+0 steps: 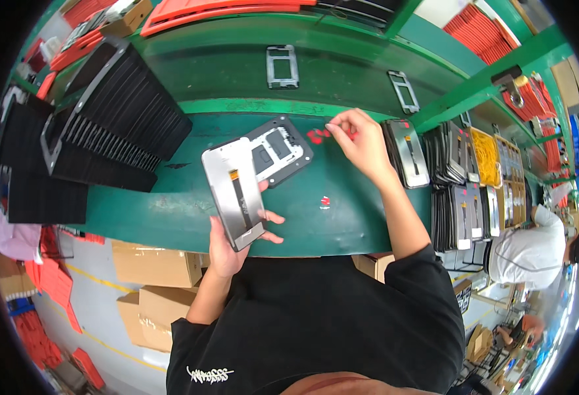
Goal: Assembling electronic screen components into frames and packing them into boxes on a factory production line.
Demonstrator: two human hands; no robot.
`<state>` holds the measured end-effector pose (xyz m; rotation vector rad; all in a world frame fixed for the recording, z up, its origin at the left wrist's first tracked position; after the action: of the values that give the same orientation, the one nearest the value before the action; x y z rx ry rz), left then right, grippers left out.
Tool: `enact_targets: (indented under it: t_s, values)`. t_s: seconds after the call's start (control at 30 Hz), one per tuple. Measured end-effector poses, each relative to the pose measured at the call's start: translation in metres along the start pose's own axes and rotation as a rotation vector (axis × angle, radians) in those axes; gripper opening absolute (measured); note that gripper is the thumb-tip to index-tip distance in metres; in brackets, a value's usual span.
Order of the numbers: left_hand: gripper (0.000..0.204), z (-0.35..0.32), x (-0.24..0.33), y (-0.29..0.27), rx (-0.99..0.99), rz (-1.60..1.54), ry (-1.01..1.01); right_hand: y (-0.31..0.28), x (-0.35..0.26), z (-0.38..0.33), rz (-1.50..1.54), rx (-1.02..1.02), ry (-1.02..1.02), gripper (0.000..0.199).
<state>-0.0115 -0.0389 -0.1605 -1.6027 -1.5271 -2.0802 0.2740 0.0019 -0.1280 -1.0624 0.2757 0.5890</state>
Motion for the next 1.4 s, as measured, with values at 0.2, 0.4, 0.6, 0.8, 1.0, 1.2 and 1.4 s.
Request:
enact_targets:
  t_s: [0.2, 0.4, 0.6, 0.8, 1.0, 1.2, 1.4]
  values:
    - [0.094, 0.005, 0.004, 0.005, -0.117, -0.178, -0.093, 0.021, -0.119, 0.012, 1.202, -0.311, 0.165, 0.017]
    - [0.087, 0.005, 0.027, -0.002, -0.041, 0.117, 0.007, 0.046, -0.123, -0.007, 1.156, -1.100, 0.181, 0.021]
    - [0.075, 0.011, 0.057, -0.021, 0.190, 0.645, 0.221, 0.062, -0.001, 0.027, 1.032, -0.441, 0.237, 0.024]
    - [0.083, 0.039, 0.070, -0.014, 0.369, 1.406, 0.377, 0.089, 0.033, 0.019, 1.019, -0.069, 0.278, 0.037]
    - [0.087, 0.066, 0.053, -0.003, 0.302, 1.572, 0.346, 0.087, 0.027, 0.014, 1.084, -0.164, 0.267, 0.049]
    - [0.093, 0.082, 0.048, -0.004, 0.351, 1.534, 0.352, 0.090, 0.026, 0.016, 1.073, -0.242, 0.284, 0.052]
    - [0.096, 0.079, 0.050, 0.002, 0.339, 1.572, 0.366, 0.099, 0.037, 0.014, 1.156, -0.289, 0.218, 0.054]
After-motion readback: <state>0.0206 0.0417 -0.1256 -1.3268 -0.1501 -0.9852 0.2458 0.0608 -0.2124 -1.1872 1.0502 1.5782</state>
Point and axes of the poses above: each hand's wrist, its own z-axis towards the middle knuckle, its own y-axis out of the palm, x = y × z, the point moved 6 cm from there along z, towards the middle knuckle, and after that the axes turned 8 degrees about -y, right-handed, at the moved point
